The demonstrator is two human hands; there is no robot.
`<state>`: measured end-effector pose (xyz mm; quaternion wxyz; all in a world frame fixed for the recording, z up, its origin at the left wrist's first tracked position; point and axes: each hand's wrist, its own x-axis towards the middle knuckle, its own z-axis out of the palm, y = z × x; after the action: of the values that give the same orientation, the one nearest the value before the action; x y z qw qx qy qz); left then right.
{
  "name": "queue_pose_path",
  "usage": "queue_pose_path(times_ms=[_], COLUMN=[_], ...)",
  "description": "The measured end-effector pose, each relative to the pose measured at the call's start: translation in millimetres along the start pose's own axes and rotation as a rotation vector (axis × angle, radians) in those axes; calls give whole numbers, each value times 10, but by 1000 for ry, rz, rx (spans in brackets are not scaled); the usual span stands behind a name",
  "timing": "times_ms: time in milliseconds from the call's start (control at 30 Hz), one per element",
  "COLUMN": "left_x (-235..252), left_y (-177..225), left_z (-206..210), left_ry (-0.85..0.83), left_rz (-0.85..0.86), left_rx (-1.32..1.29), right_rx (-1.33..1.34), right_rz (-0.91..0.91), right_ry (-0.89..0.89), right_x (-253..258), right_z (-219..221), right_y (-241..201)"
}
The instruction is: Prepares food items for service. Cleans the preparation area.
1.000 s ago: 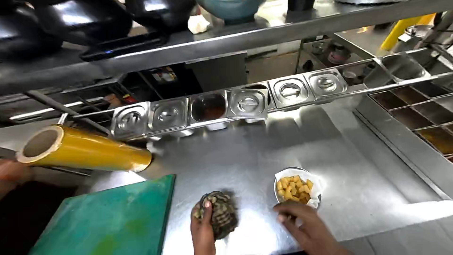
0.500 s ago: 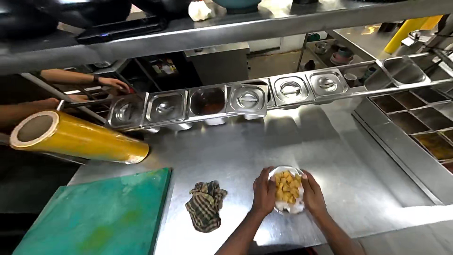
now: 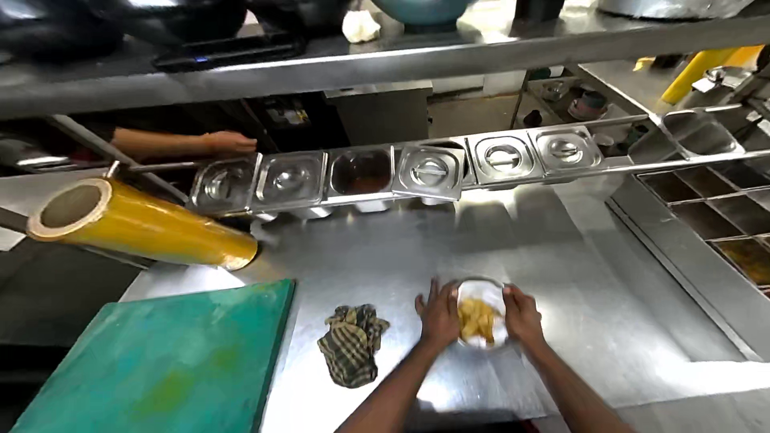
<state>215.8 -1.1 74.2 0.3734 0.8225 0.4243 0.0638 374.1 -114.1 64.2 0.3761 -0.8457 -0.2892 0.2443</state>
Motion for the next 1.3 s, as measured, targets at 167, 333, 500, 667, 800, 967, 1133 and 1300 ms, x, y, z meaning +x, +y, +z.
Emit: queue_pose_path(times_ms=[167, 333, 500, 667, 800, 967, 1133, 1300], left_x=[-56, -50, -72, -118, -134, -147, -166, -165], left_y=[-72, -111, -129, -143, -162, -170, -181, -193], left_z=[-49, -73, -77, -53, -53, -44, -27, -14], left_ry=[-4, -26, -26, 10, 12, 22, 28, 30], left_rz=[-21, -65, -58, -41, -46, -39, -39, -32], left_rx=[-6, 26, -6, -70, -83, -93, -110, -120], right_rx=[-5, -9, 19, 57, 114, 122, 124, 124], right_rz=[8, -4, -4, -18, -51, -12, -1, -12], right_ry=[-32, -40, -29, -23, -26, -29, -27, -22], right_x=[-76, -55, -77, -107, -98, -126, -154, -154], right_z=[56, 128, 158, 168, 191, 187, 181, 187], right_y=[-37, -32, -23, 33, 91, 72, 73, 89])
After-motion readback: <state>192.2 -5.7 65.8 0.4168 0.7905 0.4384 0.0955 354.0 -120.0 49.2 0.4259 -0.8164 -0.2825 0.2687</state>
